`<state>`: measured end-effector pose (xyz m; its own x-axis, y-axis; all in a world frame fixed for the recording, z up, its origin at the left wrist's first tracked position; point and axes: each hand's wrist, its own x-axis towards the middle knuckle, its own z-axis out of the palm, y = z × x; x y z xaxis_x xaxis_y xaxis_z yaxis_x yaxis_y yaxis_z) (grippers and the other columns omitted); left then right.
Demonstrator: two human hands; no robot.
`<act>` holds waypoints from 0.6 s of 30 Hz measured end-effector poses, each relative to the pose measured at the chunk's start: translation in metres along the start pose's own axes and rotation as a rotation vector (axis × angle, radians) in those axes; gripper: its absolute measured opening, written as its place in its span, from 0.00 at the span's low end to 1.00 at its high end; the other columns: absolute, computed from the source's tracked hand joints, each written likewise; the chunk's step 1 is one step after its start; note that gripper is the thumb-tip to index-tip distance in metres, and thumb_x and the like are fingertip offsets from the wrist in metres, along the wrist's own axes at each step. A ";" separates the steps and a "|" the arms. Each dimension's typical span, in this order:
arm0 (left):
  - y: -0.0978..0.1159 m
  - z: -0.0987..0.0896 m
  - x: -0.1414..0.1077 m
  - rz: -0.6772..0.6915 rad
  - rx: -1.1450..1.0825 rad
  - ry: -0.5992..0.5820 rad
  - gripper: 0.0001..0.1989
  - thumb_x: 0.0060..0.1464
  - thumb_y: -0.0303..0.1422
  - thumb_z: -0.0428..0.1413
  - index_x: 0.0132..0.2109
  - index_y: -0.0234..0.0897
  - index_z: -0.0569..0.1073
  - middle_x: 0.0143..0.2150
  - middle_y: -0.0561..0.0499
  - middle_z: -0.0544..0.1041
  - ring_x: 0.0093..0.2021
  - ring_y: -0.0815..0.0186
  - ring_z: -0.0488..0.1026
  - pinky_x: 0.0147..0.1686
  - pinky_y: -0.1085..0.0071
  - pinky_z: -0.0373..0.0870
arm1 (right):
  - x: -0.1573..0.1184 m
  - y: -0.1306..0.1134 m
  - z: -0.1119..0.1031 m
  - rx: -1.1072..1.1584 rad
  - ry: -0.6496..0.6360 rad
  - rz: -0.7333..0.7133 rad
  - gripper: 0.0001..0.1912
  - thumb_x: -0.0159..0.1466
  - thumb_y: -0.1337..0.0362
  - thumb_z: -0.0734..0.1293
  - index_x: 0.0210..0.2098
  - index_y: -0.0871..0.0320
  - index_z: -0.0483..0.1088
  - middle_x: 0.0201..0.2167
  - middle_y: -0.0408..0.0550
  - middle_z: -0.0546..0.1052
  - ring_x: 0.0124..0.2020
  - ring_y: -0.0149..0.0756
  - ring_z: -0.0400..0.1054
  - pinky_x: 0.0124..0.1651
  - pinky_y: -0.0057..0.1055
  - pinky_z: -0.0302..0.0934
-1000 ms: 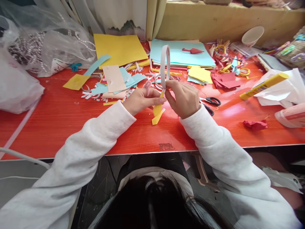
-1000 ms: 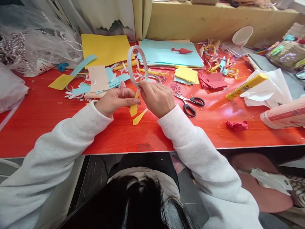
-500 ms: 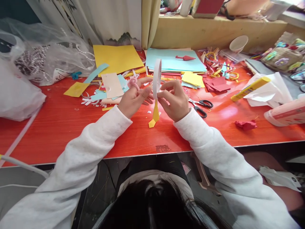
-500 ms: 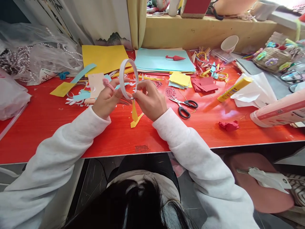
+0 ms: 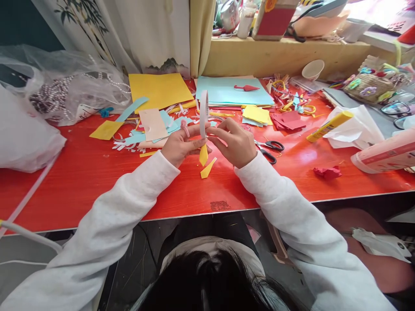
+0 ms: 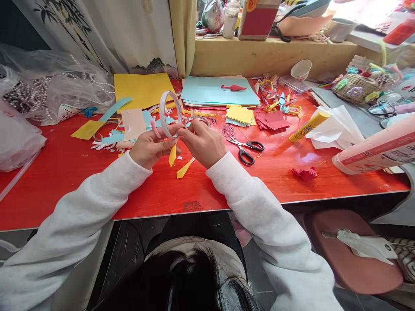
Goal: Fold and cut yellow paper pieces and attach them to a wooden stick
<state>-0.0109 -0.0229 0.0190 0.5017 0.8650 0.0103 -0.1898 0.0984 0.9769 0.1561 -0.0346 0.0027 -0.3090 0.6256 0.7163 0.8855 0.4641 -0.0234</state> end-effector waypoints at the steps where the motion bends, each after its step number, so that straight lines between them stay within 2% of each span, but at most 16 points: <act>1: 0.001 -0.001 0.000 0.003 -0.001 0.015 0.21 0.42 0.30 0.63 0.46 0.40 0.74 0.43 0.52 0.76 0.28 0.71 0.75 0.31 0.74 0.75 | 0.001 0.002 -0.004 0.040 -0.004 0.013 0.12 0.64 0.62 0.59 0.42 0.53 0.72 0.31 0.46 0.71 0.29 0.28 0.64 0.25 0.26 0.55; 4: 0.003 -0.003 0.001 0.022 -0.020 0.037 0.20 0.40 0.30 0.64 0.44 0.41 0.74 0.43 0.53 0.76 0.28 0.71 0.75 0.29 0.74 0.75 | 0.004 0.018 -0.023 0.162 0.041 0.154 0.15 0.63 0.63 0.60 0.48 0.56 0.69 0.36 0.47 0.73 0.30 0.28 0.66 0.30 0.26 0.60; 6: 0.003 -0.003 0.002 0.009 -0.030 0.060 0.16 0.40 0.30 0.64 0.40 0.38 0.75 0.39 0.53 0.77 0.27 0.71 0.75 0.27 0.75 0.74 | 0.002 0.036 -0.040 0.159 0.013 0.241 0.13 0.62 0.62 0.61 0.45 0.57 0.71 0.34 0.48 0.74 0.29 0.29 0.67 0.31 0.28 0.62; 8: 0.001 -0.004 0.003 -0.039 -0.026 0.101 0.12 0.41 0.31 0.64 0.36 0.35 0.76 0.34 0.52 0.77 0.26 0.73 0.73 0.26 0.77 0.73 | -0.007 0.057 -0.057 0.081 -0.143 0.295 0.10 0.60 0.59 0.63 0.37 0.56 0.74 0.31 0.48 0.75 0.26 0.31 0.67 0.31 0.31 0.62; 10: 0.000 -0.003 0.003 -0.099 -0.018 0.140 0.11 0.42 0.31 0.64 0.36 0.35 0.76 0.32 0.52 0.77 0.24 0.75 0.71 0.26 0.77 0.72 | -0.022 0.076 -0.071 0.010 -0.365 0.338 0.10 0.58 0.57 0.64 0.32 0.55 0.75 0.28 0.47 0.75 0.26 0.34 0.67 0.30 0.34 0.61; 14: 0.001 -0.002 0.002 -0.205 -0.025 0.138 0.12 0.42 0.29 0.63 0.38 0.35 0.77 0.33 0.52 0.77 0.24 0.77 0.69 0.24 0.79 0.70 | -0.060 0.101 -0.079 -0.013 -0.652 0.386 0.16 0.60 0.54 0.61 0.39 0.56 0.74 0.37 0.52 0.76 0.38 0.44 0.70 0.39 0.41 0.64; 16: 0.003 -0.001 0.001 -0.259 -0.025 0.099 0.13 0.43 0.28 0.62 0.40 0.35 0.77 0.35 0.51 0.77 0.26 0.77 0.69 0.25 0.79 0.70 | -0.075 0.108 -0.075 0.023 -0.696 0.394 0.20 0.60 0.53 0.60 0.44 0.58 0.72 0.44 0.55 0.74 0.43 0.47 0.69 0.45 0.43 0.63; 18: 0.004 0.000 0.000 -0.298 -0.013 0.069 0.15 0.42 0.28 0.63 0.42 0.36 0.77 0.36 0.51 0.77 0.27 0.76 0.71 0.27 0.79 0.70 | -0.086 0.114 -0.070 0.046 -0.677 0.400 0.22 0.62 0.53 0.58 0.47 0.59 0.71 0.46 0.57 0.72 0.46 0.48 0.68 0.49 0.45 0.62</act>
<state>-0.0122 -0.0224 0.0231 0.4781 0.8285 -0.2916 -0.0534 0.3588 0.9319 0.3077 -0.0795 -0.0130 -0.1275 0.9896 0.0672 0.9634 0.1397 -0.2288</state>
